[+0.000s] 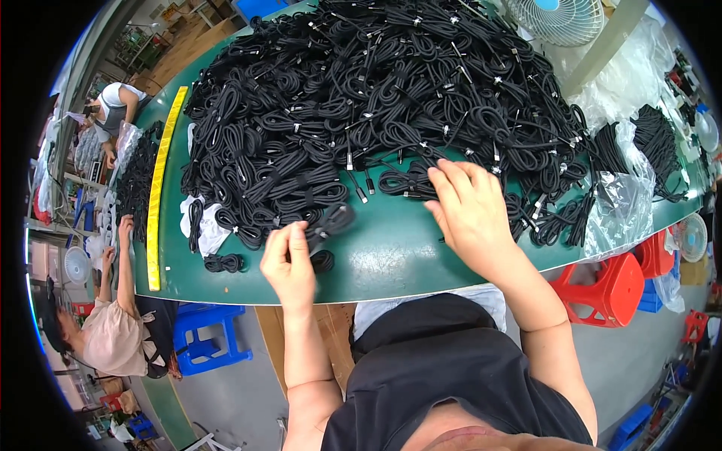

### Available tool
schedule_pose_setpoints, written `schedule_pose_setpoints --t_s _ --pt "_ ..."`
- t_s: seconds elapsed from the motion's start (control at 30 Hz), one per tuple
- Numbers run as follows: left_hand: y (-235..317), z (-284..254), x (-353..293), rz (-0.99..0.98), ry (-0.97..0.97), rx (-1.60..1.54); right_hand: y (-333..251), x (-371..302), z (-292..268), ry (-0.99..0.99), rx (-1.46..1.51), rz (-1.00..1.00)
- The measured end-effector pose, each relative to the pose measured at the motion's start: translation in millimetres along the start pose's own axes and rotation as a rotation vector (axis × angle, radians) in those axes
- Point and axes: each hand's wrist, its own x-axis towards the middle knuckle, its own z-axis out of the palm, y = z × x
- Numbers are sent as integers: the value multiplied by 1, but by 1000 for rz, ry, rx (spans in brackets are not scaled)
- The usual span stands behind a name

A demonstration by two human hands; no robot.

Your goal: Bundling black cables using white twist ties at a factory workbench.

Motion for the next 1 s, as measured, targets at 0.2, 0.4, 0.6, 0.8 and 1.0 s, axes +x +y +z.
schedule_pose_setpoints --t_s 0.2,0.4,0.6,0.8,1.0 --pt "5 3 17 488 376 691 7 -2 21 26 -186 3" --pt "13 28 -16 105 -212 -167 5 4 17 -49 -91 14" --pt "34 55 -22 -722 -660 -831 -14 -7 7 139 203 -143" --pt "33 70 -28 -941 -632 -1259 -25 -32 -1 96 224 -449" --pt "43 58 -32 -883 -469 -1343 -25 -40 -10 147 278 -486"
